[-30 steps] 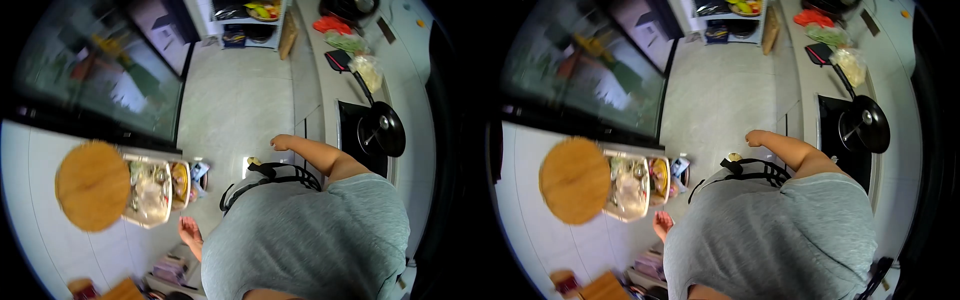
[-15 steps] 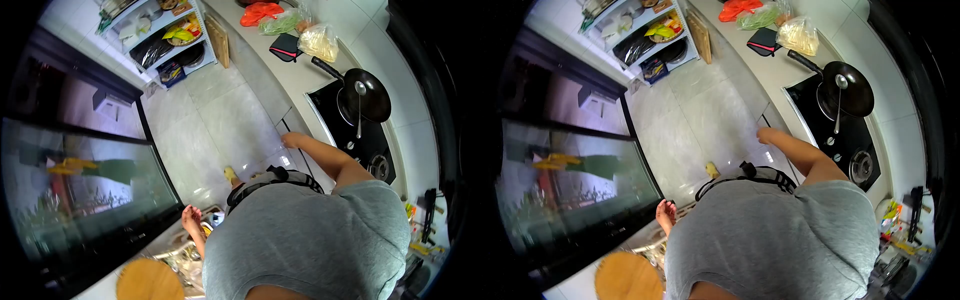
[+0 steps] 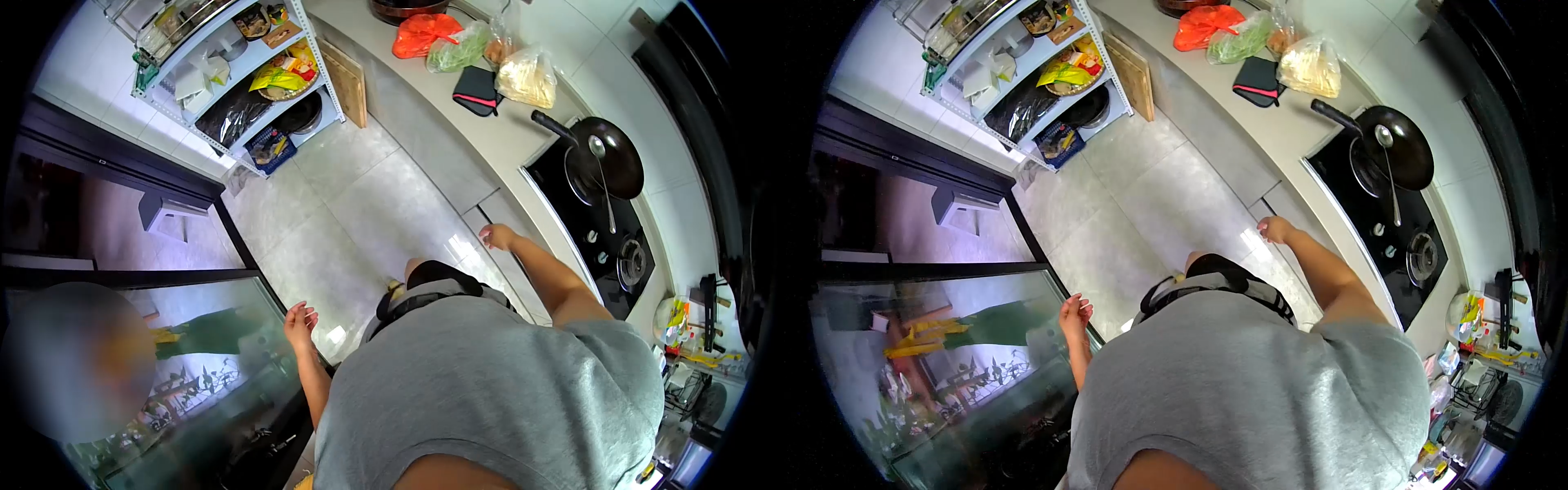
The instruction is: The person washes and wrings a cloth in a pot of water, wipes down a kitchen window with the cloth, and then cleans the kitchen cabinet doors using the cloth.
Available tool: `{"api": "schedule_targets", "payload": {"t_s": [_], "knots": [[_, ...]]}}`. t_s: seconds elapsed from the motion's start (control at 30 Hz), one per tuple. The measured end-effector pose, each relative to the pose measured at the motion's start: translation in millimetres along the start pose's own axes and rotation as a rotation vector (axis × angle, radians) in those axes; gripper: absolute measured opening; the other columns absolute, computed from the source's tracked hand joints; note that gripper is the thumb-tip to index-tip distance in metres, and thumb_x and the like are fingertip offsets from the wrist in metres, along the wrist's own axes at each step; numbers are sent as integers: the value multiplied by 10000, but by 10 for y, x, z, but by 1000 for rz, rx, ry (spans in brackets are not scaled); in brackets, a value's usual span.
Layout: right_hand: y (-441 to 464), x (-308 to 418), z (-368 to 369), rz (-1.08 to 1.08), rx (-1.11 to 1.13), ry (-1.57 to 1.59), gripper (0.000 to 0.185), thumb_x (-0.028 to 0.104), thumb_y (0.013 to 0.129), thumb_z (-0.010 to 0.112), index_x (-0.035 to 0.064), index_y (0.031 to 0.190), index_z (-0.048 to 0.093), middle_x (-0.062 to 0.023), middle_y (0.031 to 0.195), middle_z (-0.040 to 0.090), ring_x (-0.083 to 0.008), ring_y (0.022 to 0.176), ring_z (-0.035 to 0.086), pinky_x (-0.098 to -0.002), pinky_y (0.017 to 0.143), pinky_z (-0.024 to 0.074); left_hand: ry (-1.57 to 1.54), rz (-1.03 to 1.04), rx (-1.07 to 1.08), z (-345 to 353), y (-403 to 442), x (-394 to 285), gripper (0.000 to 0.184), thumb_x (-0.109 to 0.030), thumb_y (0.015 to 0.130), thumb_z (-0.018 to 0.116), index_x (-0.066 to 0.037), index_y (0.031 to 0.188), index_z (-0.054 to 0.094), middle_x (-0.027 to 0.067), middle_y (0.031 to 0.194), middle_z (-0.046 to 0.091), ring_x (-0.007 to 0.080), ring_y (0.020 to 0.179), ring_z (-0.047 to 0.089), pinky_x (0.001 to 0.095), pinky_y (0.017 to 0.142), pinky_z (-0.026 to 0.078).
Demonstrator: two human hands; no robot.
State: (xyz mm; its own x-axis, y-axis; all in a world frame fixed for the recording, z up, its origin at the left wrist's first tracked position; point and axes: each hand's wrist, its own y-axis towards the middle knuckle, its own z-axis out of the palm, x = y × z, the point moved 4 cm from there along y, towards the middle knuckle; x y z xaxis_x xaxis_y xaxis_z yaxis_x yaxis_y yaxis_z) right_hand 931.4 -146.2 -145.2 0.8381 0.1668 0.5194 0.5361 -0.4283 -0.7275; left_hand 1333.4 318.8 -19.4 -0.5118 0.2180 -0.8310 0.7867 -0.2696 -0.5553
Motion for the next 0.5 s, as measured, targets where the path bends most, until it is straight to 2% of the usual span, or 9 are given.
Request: {"api": "schedule_targets", "payload": {"t_s": [0.1, 0.2, 0.23, 0.27, 0.33, 0.37, 0.43, 0.47, 0.5], "knots": [[155, -163, 105, -14, -73, 186, 324, 81, 852, 580, 62, 1171, 637, -78, 900, 689, -168, 716, 666, -319, 607, 534, 56, 2, 63, 148, 345, -130, 178, -159, 969, 577, -55, 1087, 661, 54, 885, 688, 137, 739, 665, 248, 654, 529], [149, -265, 248, 236, 80, 280, 267, 125, 885, 574, 132, 1143, 645, -55, 845, 688, -137, 632, 650, -300, 526, 495, 100, 18, 133, 403, 720, -329, 184, -162, 968, 580, -46, 1087, 660, 55, 874, 690, 138, 741, 670, 246, 649, 527], [262, -435, 298, 323, 149, 260, 245, 138, 900, 550, 136, 1125, 646, -57, 840, 688, -148, 633, 654, -330, 516, 497, 187, 68, 171, 472, 902, -379, 187, -167, 969, 581, -44, 1086, 660, 57, 870, 691, 138, 739, 672, 248, 648, 527], [352, -612, 301, 494, 251, 403, 151, 266, 928, 543, 172, 976, 650, -51, 834, 675, -207, 608, 652, -369, 531, 504, 265, 114, 195, 509, 1064, -385, 190, -171, 970, 581, -41, 1084, 660, 60, 866, 691, 138, 737, 674, 249, 648, 528], [875, -1257, 369, 730, 477, 363, 175, 360, 923, 571, 201, 953, 636, -33, 828, 684, -202, 551, 620, -423, 525, 488, 491, 306, 145, 570, 1422, -557, 184, -126, 938, 594, -7, 1058, 667, 108, 845, 692, 194, 724, 682, 297, 663, 545], [776, -769, 83, 621, 348, 152, 139, 322, 919, 595, 202, 978, 631, -41, 833, 685, -203, 545, 613, -410, 517, 485, 586, 389, 124, 627, 1544, -690, 188, -108, 918, 601, 1, 1057, 665, 130, 868, 691, 223, 744, 683, 320, 682, 547], [1146, -536, -230, 556, 286, 316, 122, 267, 917, 603, 190, 1011, 618, -68, 839, 678, -210, 589, 626, -370, 501, 471, 712, 465, 82, 712, 1624, -1078, 209, -87, 887, 612, 9, 1067, 658, 163, 925, 686, 268, 796, 680, 356, 722, 548], [1638, -823, -256, 602, 324, 538, 168, 226, 939, 574, 167, 1094, 605, -78, 859, 679, -216, 606, 630, -374, 512, 478, 733, 476, 73, 811, 1594, -1347, 223, -85, 878, 616, 7, 1077, 654, 175, 959, 682, 285, 828, 675, 368, 745, 545], [1707, -202, -502, 530, 190, 416, 183, 203, 948, 559, 163, 1121, 601, -79, 863, 678, -214, 611, 631, -376, 520, 483, 731, 519, 73, 835, 1656, -1485, 223, -94, 884, 617, 1, 1082, 654, 176, 974, 679, 287, 844, 671, 368, 754, 543]]}}
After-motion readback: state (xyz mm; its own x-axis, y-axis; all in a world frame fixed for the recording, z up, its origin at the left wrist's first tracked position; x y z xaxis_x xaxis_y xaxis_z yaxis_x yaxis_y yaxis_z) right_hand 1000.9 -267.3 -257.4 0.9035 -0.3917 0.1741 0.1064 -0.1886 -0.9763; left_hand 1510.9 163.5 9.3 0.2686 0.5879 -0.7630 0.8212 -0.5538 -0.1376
